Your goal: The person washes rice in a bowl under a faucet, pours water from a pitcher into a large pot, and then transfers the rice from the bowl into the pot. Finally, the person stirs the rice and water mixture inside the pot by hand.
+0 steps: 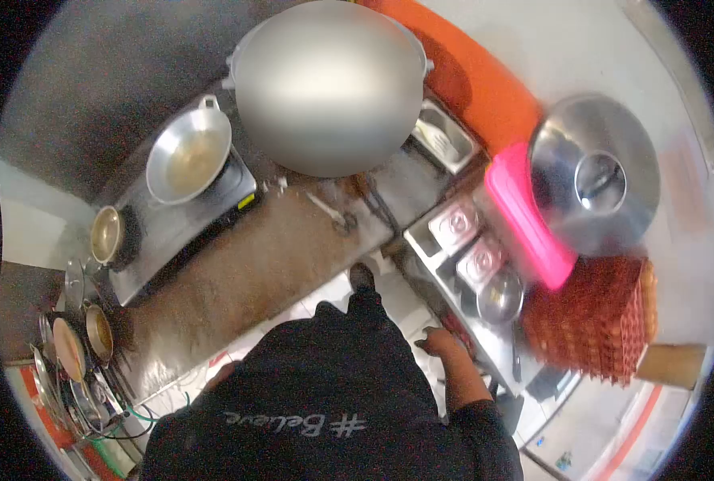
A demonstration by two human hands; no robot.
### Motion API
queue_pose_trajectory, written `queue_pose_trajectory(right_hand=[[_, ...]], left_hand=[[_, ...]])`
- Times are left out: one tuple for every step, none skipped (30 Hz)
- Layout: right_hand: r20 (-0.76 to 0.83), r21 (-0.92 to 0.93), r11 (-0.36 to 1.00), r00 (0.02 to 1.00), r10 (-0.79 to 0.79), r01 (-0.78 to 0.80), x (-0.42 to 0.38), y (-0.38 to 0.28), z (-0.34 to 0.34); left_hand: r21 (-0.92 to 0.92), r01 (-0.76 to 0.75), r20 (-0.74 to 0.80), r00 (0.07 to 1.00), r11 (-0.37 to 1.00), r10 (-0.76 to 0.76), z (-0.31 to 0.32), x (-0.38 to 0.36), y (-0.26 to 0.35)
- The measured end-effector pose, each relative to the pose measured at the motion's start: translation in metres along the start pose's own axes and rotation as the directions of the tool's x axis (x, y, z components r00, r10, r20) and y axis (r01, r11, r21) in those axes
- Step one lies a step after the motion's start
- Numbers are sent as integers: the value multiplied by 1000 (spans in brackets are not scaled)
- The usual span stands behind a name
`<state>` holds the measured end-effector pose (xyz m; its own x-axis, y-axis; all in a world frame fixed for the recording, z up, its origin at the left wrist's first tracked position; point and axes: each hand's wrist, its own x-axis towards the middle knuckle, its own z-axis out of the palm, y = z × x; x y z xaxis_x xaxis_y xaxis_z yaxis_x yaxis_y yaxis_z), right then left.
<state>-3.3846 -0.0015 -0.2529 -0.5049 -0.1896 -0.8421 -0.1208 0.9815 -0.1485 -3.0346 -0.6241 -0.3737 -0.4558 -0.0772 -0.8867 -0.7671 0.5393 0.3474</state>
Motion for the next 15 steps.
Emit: queue_pose_trajectory(right_hand=[[-56,-68,993,993,-101,98,6,-18,-33],[-71,-19,988,986,-151,150,18,-31,-63],[-90,31,979,976,-200,203,31,-43,-95],[-133,59,960,955,-264,274,30,-61,-135],[-215,67,931,917,-336,358,46,-68,-164],[-327,125,903,877,-353,410,54,-69,-192],[-431,179,867,829,-355,464,41,-85,-238],[-550,158,842,754,-359,516,44,-91,-275],[-658,130,816,664,-355,564,52,-95,-312],[-713,158,811,634,-301,563,71,-94,-344],[-759,187,806,603,-245,562,96,-90,-373],[-764,162,849,608,-214,503,123,-88,-404],[-768,141,887,614,-182,439,154,-86,-430],[-767,135,884,612,-193,447,198,-84,-448],[-745,315,833,662,-80,454,248,-84,-464]], left_hand=[[-40,23,-22,999,999,-24,6,-6,7],[-46,37,-37,999,998,-39,4,-11,24],[-56,47,-58,997,997,-50,3,-12,43],[-66,49,-79,995,997,-54,0,-11,64],[-83,44,-107,993,996,-52,-5,-7,89],[-102,33,-135,990,994,-47,-11,-3,115],[-125,21,-166,985,992,-42,-16,0,138],[-142,9,-195,980,990,-37,-22,1,165],[-163,-9,-230,973,987,-29,-28,3,189],[-190,-29,-263,964,981,-23,-33,5,211],[-214,-44,-297,955,976,-22,-38,5,230],[-236,-60,-330,944,970,-22,-43,6,248],[-252,-71,-355,935,965,-24,-45,5,264],[-264,-76,-374,927,961,-30,-48,2,277],[-273,-74,-388,921,959,-40,-49,-1,286]])
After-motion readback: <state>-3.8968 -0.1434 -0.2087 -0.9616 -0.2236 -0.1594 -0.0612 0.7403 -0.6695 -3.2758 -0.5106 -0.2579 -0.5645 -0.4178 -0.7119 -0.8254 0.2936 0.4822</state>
